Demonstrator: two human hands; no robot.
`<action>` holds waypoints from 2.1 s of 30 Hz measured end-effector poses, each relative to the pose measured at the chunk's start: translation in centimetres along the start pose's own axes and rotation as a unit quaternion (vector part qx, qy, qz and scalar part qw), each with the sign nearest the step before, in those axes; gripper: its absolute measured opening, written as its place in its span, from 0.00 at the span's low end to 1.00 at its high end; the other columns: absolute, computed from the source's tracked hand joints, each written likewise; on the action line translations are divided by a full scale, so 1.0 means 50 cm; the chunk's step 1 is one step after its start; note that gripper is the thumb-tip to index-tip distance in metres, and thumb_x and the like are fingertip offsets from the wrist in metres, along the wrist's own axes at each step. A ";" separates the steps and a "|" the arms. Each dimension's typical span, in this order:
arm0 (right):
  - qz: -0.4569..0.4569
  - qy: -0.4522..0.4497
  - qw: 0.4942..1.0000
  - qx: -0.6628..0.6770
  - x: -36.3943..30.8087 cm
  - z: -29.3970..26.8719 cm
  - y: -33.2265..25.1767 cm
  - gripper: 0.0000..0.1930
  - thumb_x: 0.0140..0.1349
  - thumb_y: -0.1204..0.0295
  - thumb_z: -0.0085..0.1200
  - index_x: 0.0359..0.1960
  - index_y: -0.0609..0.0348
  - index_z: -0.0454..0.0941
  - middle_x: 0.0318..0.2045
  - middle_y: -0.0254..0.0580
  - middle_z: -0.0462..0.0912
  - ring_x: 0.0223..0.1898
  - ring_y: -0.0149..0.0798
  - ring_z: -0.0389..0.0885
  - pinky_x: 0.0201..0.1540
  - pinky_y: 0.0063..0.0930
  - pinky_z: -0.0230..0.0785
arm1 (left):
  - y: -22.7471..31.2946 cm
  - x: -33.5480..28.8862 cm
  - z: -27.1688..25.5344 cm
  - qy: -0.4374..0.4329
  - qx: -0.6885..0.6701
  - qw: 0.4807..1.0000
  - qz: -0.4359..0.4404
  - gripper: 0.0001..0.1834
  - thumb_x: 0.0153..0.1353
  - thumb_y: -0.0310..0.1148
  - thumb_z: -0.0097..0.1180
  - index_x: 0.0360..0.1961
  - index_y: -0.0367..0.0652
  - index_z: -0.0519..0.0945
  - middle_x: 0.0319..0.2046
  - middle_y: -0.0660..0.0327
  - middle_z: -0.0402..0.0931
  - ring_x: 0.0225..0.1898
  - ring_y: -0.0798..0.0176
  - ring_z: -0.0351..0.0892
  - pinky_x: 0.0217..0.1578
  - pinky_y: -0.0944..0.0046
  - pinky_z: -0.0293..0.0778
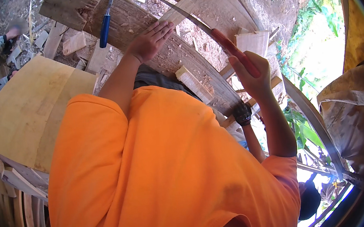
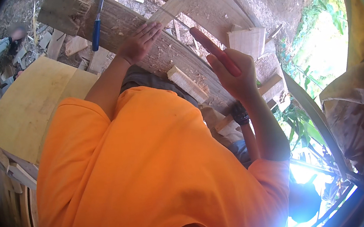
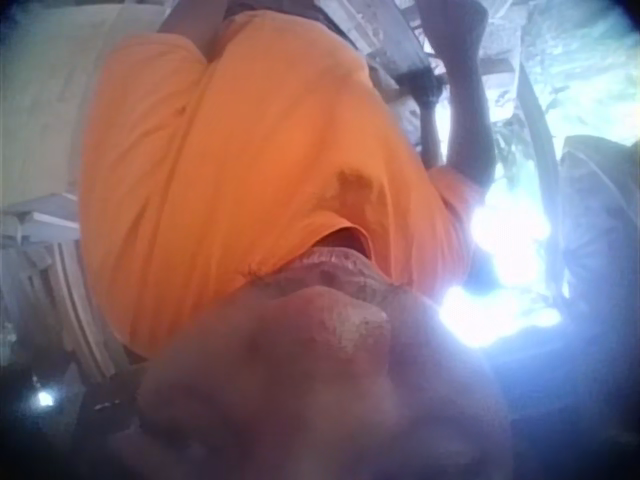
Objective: The person saws through a wooden plank using a hand saw and then handles a smaller wooden piece while another person assists.
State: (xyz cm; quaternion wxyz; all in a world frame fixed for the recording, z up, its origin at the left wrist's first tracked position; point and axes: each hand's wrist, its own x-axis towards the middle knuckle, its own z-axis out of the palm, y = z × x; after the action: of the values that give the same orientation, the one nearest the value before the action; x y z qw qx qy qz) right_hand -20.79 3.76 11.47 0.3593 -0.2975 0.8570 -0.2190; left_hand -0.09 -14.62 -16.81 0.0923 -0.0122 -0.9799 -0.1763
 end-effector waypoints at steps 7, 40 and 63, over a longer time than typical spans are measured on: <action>0.017 -0.004 0.999 -0.030 0.001 0.002 -0.022 0.18 0.63 0.66 0.66 0.21 0.62 0.75 0.15 0.37 0.71 0.20 0.27 0.66 0.24 0.30 0.59 | 0.003 -0.005 -0.001 0.004 -0.011 1.000 -0.010 0.29 0.69 0.31 0.48 0.71 0.40 0.69 0.75 0.59 0.63 0.75 0.60 0.61 0.76 0.56 0.57; 0.131 0.052 0.901 0.410 -0.017 0.045 0.025 0.10 0.74 0.65 0.58 0.37 0.58 0.80 0.18 0.21 0.67 0.17 0.18 0.64 0.17 0.16 0.54 | -0.004 0.003 -0.014 0.005 -0.009 1.000 0.021 0.27 0.70 0.32 0.47 0.70 0.39 0.70 0.72 0.55 0.66 0.74 0.55 0.63 0.75 0.55 0.57; 0.059 0.197 0.512 0.834 -0.361 0.138 0.119 0.35 0.80 0.43 0.28 0.25 0.58 0.74 0.15 0.39 0.74 0.11 0.35 0.67 0.14 0.25 0.61 | 0.184 0.165 -0.524 0.007 -0.882 0.457 -0.113 0.12 0.75 0.29 0.51 0.56 0.45 0.79 0.50 0.50 0.84 0.50 0.49 0.87 0.50 0.49 0.88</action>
State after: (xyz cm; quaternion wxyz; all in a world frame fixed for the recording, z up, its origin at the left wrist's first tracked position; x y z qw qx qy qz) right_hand -7.52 19.01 12.27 0.2758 0.2412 0.3451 -0.8641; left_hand -3.05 -15.19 11.97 0.0184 0.0254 -0.2934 -0.9555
